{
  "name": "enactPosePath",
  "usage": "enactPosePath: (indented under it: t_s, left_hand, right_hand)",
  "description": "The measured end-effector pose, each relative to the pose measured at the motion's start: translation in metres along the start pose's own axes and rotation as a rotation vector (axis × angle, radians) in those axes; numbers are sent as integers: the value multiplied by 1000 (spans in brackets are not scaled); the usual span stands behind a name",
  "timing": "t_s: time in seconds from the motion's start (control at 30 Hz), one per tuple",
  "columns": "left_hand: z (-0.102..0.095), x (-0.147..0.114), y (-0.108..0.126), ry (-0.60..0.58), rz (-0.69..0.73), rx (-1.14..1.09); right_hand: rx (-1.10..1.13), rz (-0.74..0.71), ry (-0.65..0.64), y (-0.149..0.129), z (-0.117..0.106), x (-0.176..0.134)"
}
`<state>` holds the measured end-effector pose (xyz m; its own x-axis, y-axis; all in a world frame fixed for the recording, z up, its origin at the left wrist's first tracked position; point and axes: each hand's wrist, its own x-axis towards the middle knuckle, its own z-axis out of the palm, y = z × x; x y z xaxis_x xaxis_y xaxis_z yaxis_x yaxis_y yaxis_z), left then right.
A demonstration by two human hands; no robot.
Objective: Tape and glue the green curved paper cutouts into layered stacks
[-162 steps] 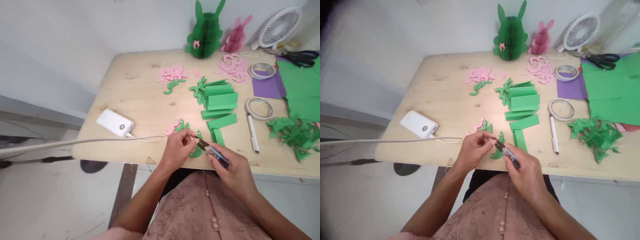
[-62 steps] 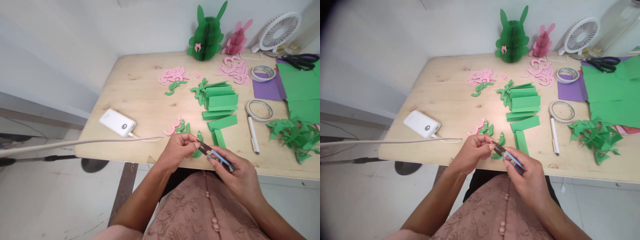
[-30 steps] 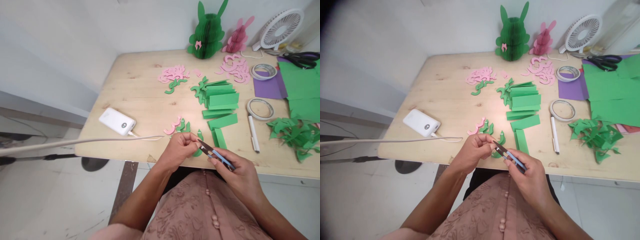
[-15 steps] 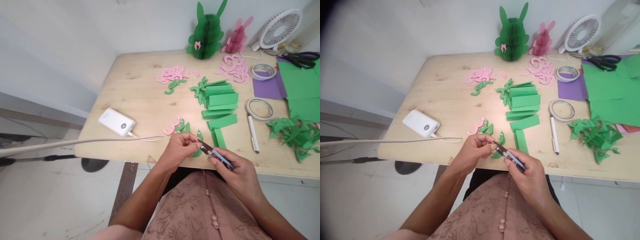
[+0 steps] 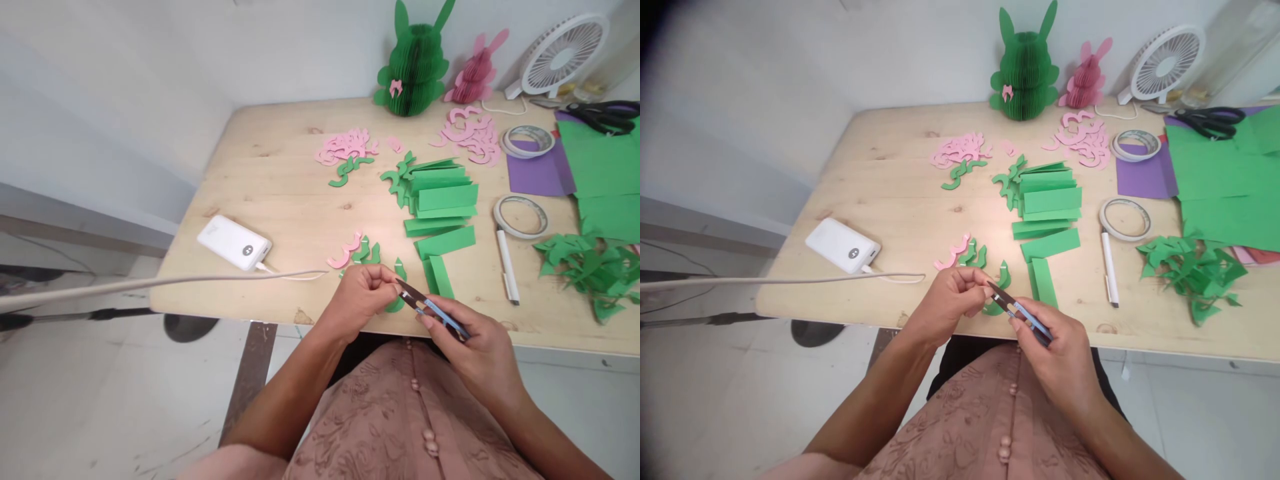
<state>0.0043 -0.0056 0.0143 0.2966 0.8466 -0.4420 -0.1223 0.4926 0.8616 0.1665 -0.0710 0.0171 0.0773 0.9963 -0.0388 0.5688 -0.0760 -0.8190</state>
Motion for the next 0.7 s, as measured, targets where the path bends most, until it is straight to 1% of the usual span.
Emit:
enactPosePath:
  t_s: [0.13,0.27,0.33,0.43,0.57,0.63,0.7]
  left_hand:
    - [0,2,-1,16,14,-8]
    - [-4,4,1,91,45,-52]
    - [-6,3,2,107,62,-72]
    - [-8,-1,2,66,51,-77]
    - [-7,-8,1,8,40,-72]
    - [-6,-10,1,5,55,-64]
    - [-4,-13,0,25,75,-35]
  right_hand:
    - [-30,-12,19,0,-1,-1]
    - [-14,48,6,-1,-3,-1]
    - [18,89,3,0,-4,-1]
    - [65,145,10,3,-5,-1]
    - [102,181,24,7,-5,0]
    - [103,185,28,8,-5,0]
    - [96,174,27,8,-5,-1]
